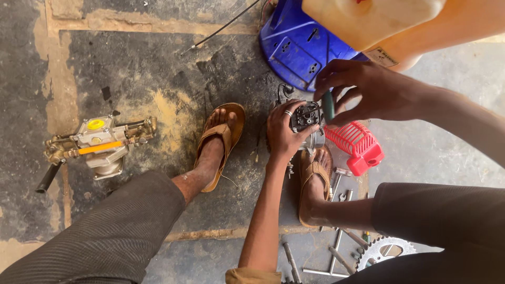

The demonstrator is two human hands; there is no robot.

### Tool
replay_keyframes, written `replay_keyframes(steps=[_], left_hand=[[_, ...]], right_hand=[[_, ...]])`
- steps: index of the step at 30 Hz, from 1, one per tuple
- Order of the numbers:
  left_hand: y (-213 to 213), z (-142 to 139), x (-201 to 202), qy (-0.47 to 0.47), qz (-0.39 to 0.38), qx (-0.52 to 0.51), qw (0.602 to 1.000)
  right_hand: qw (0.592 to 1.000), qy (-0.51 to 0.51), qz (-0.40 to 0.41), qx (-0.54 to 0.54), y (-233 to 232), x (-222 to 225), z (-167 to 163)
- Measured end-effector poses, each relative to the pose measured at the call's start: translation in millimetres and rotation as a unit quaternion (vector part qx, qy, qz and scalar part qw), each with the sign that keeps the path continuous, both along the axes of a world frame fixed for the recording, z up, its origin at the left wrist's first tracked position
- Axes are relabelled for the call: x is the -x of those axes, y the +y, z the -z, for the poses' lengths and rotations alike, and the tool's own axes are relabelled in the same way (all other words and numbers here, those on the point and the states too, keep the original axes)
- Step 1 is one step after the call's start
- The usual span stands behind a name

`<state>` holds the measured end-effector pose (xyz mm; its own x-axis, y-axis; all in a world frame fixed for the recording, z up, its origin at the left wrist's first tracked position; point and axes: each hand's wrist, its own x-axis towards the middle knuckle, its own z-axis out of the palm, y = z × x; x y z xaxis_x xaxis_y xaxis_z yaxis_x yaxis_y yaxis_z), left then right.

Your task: The person sits on the floor and assembles a small engine. They attach a metal cover to the engine block, tighten it with a screwdriver, and then attach a black plastic component to the side, securing it with screws.

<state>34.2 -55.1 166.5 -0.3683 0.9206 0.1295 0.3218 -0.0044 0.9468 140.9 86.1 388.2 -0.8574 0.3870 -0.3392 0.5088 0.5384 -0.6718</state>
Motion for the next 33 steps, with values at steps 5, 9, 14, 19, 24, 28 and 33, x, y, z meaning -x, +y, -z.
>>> replay_keyframes(steps=[5, 9, 14, 19, 24, 28, 33], left_hand=[[-6.9, 19.3, 20.9, -0.1, 0.084, 0.049, 0.99], [-21.3, 35.1, 14.6, 0.003, 0.03, 0.035, 0.999], [-31.1, 45.8, -2.7, -0.006, -0.054, 0.102, 0.993], [-40.0, 36.3, -12.8, -0.008, -0.129, 0.138, 0.982], [-40.4, 39.3, -23.1, -0.073, -0.187, 0.177, 0.964], [-35.7, 46.3, -23.5, -0.055, -0.187, 0.205, 0.959], [-31.4, 38.7, -20.3, -0.028, -0.166, 0.234, 0.958]], right_hand=[[0.97, -0.049, -0.108, -0.214, 1.7, -5.9, -1.1], [0.908, 0.0, -0.167, -0.383, -2.6, -7.5, 5.3], [0.949, -0.185, 0.073, -0.245, -29.9, 7.0, 16.7], [0.937, -0.194, 0.278, 0.084, -19.8, 17.5, 13.7], [0.964, -0.159, 0.174, 0.122, -9.5, 11.2, 11.9], [0.985, -0.117, 0.123, -0.001, -8.9, 7.0, 10.9], [0.992, -0.024, -0.034, -0.122, 1.3, -5.1, 6.1]])
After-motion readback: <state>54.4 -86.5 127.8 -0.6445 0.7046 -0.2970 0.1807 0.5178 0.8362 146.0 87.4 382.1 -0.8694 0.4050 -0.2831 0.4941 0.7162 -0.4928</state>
